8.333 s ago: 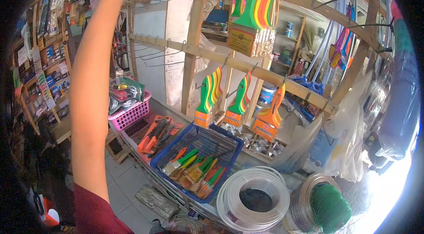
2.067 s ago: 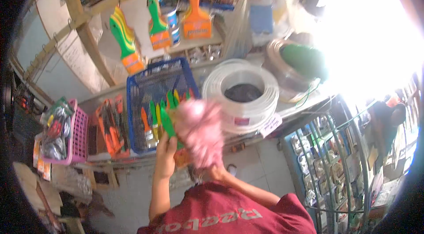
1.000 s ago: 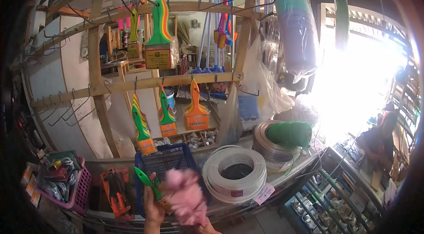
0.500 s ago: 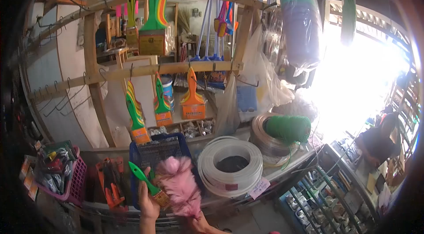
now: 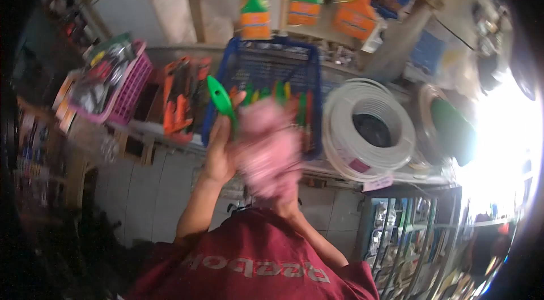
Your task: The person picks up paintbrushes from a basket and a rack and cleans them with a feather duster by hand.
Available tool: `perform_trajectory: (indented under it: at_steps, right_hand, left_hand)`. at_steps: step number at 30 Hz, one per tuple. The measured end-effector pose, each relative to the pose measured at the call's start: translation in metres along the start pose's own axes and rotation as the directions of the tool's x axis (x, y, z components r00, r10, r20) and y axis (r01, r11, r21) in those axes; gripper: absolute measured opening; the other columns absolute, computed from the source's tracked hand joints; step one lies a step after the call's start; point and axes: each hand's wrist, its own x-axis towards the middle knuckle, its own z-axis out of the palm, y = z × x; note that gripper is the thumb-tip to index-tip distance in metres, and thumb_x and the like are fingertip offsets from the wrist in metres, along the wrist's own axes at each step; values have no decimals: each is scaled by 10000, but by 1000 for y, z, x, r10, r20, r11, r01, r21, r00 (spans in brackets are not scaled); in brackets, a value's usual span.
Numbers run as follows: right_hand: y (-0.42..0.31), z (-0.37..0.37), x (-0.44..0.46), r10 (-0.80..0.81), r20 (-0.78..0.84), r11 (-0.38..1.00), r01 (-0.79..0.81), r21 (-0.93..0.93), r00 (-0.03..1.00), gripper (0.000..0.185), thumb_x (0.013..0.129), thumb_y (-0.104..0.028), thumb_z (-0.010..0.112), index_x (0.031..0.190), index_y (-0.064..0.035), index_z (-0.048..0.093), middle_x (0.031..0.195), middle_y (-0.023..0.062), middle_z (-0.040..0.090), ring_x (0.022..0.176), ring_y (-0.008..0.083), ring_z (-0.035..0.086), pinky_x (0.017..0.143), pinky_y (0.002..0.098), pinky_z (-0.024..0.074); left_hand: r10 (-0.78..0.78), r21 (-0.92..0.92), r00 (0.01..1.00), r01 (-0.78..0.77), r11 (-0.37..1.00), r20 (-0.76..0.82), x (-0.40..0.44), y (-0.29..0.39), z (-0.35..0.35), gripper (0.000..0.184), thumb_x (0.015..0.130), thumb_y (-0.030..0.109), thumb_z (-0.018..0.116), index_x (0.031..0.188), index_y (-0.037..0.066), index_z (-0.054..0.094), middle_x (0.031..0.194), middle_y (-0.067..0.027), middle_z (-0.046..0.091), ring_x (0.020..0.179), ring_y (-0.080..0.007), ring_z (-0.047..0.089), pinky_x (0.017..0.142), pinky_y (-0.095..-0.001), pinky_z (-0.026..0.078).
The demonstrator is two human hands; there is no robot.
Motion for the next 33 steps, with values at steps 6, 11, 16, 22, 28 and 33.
perform_trajectory:
  at_steps: [6,11,16,22,28,33]
  right_hand:
    - [32,2,-2,-127,3,992,127,20,992,263,898,-229,467,986,-4,570,904,86,562,794,171,512,684,337,434]
    - [-3,10,10,276,-119,953,-255,163,954,247,906,-220,470,964,-13,591,828,44,584,720,141,537,612,298,441]
    - [-28,-3,12,-466,173,781,495,-381,868,211,893,-153,456,879,1,600,795,51,609,739,153,566,656,309,457]
    - [10,-5,-14,-172,-19,980,173,101,985,327,888,-14,455,1213,-5,488,1082,72,573,1004,173,526,839,323,439]
    - [-6,-11,-17,88,53,996,-87,-16,995,344,915,-66,451,1251,11,453,1180,102,535,1078,219,503,932,368,401]
    - [-4,-16,-21,-218,131,959,237,-157,967,303,910,-50,464,1209,-2,461,1139,84,503,1005,183,500,838,327,414]
  left_hand:
    - [40,-520,924,178,835,381,13,-24,-54,529,986,351,356,1422,82,225,1279,-235,472,1116,-323,538,931,-420,446]
    - [-7,-96,999,12,995,46,-18,8,-18,534,984,413,307,1424,118,238,1314,-285,420,1195,-377,467,1002,-476,380]
    - [17,-266,993,13,964,113,-10,-5,-21,524,984,382,335,1428,123,230,1291,-219,477,1152,-354,500,999,-479,383]
    - [7,-161,1000,-11,987,-25,-24,-1,-8,496,995,318,336,1413,65,255,1252,-158,511,1122,-228,538,987,-369,405]
    - [49,-183,999,-46,982,16,-30,-5,-2,516,993,329,339,1417,62,214,1289,-244,467,1178,-301,506,988,-418,407]
    - [42,-303,997,-21,953,65,-33,-23,-24,529,989,359,340,1413,62,232,1271,-270,469,1152,-327,520,989,-421,410]
